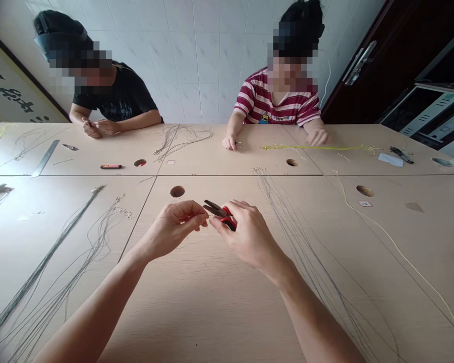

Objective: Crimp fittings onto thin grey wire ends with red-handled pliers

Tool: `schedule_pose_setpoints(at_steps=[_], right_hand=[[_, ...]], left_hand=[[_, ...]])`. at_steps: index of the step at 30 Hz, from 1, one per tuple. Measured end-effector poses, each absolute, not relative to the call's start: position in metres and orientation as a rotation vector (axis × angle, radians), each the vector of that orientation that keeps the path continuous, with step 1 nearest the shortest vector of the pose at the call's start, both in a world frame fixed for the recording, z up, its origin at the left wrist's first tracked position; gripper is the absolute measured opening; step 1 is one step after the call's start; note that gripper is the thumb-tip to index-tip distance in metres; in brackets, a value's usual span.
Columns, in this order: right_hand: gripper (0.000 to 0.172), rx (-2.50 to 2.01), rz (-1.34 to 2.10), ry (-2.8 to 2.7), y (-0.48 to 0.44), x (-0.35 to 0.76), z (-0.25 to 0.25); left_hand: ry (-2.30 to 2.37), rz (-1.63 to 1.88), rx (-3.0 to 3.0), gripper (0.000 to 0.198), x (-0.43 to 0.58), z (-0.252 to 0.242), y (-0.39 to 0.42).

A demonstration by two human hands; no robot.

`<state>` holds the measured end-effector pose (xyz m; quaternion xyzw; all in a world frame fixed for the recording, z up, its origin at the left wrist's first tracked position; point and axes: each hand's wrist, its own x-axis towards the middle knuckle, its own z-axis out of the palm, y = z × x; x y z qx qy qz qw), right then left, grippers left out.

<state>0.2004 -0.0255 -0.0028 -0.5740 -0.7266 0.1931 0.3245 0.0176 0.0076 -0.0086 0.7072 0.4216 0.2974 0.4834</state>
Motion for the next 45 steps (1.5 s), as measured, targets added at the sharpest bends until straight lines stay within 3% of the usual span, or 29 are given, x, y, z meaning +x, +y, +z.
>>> schedule_pose_setpoints(at_steps=[6,12,26,45], right_hand=[[0.018,-1.472,0.511,-1.858,-0.025,0.201,-0.003],[0.026,-1.46,0.442,-1.888,-0.025,0.2,-0.003],[0.025,-1.414,0.385,-1.862,-0.029,0.191,-0.005],[0.008,-1.298,0.464,-1.713,-0.033,0.2,0.003]], left_hand=[[1.035,0.728,1.749,0.016,0.018,-0.007,0.006],[1.045,0.7,1.763,0.016,0.019,-0.005,0.005],[1.059,0.907,1.801,0.016,0.028,-0.007,0.0],[0.699,0.777,1.142,0.021,0.022,-0.003,0.006]])
